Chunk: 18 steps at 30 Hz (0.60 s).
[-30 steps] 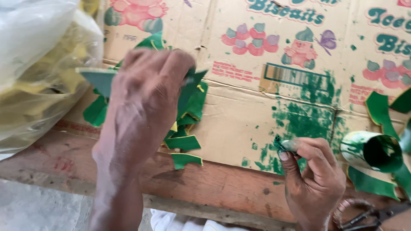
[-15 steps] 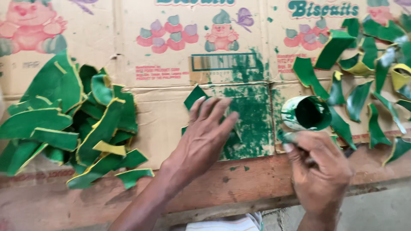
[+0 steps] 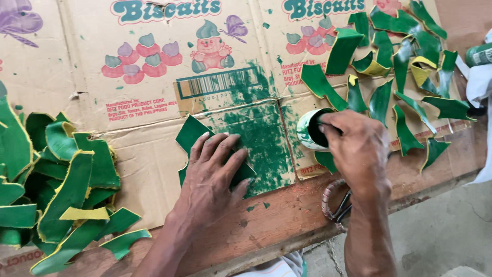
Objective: The person paints green foam pieces with green paint using a small brush. They pick up each piece, apply paint to the surface, and place the finished pieces on a cardboard surface. The process is repeated for multiple pieces.
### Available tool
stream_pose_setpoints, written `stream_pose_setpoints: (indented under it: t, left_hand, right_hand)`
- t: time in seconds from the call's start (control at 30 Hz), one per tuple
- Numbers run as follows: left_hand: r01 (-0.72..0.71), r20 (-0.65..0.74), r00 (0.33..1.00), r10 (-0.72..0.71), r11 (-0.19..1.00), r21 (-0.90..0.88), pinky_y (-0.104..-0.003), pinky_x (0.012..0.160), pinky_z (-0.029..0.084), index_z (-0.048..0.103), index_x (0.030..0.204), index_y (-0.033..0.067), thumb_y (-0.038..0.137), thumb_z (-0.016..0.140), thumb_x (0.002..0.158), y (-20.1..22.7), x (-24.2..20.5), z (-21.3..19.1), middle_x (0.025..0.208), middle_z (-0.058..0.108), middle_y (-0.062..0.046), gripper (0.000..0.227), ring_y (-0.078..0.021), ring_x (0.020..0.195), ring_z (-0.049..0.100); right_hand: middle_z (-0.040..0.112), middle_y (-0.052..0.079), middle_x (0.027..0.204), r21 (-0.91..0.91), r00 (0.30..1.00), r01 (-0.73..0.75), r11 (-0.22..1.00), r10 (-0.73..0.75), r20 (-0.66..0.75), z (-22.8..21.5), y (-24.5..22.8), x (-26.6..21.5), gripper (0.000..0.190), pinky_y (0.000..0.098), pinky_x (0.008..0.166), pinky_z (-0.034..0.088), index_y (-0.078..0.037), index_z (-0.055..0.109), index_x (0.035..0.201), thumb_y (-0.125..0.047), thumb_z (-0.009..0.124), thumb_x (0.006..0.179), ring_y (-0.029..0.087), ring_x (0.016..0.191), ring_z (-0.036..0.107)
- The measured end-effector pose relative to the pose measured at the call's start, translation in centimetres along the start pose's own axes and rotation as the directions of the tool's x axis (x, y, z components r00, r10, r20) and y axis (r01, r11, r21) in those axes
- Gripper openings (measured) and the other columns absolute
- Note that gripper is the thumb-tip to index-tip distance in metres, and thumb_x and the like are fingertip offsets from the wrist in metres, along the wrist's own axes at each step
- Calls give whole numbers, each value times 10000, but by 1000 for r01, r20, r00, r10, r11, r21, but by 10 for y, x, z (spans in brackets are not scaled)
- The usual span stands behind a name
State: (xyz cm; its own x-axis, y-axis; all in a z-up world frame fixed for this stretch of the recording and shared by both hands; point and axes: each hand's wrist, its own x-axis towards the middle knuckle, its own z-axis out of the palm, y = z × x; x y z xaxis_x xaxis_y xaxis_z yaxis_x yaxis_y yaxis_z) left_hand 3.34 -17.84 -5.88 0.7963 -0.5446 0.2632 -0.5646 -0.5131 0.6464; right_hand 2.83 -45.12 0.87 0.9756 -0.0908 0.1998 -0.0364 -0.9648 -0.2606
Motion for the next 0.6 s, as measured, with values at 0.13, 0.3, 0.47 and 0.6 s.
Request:
stream_pose_setpoints:
  t: [0.13,0.3,0.47,0.6]
  left_hand:
    - [-20,12,1000,20,1000,-14,-562,1171,274,676,1149,98,222,826,697,0,-1,-2,1330,549,-168,492,-379,1318,452]
    - [-44,49,998,45,999,-12,-558,1184,283,717,1123,162,176,817,678,-1,-4,-5,1345,544,-134,457,-365,1315,454]
    - [-27,45,999,29,999,-35,-552,1190,269,663,1207,126,195,842,653,2,-3,-14,1390,505,-155,587,-378,1332,431]
    - [130,61,989,-133,990,48,-561,1126,263,513,1364,19,190,862,598,6,-11,-34,1412,438,-214,859,-452,1312,373]
  right_hand:
    - [767,111,964,-96,996,87,992,-82,46,7,3,8,169,406,792,545,-97,805,981,-69,755,823,307,855,724]
    - [761,95,951,26,999,-19,999,18,33,-14,-6,3,123,374,734,543,-93,782,1000,-94,776,877,267,801,730]
    - [737,136,1042,34,1000,4,999,-4,-5,-25,-16,-7,226,395,747,528,-32,749,1079,-53,771,855,310,864,700]
    - [720,143,1060,-19,993,86,996,-87,-81,-21,-10,-10,208,408,805,523,-28,752,1105,-6,743,899,319,919,694]
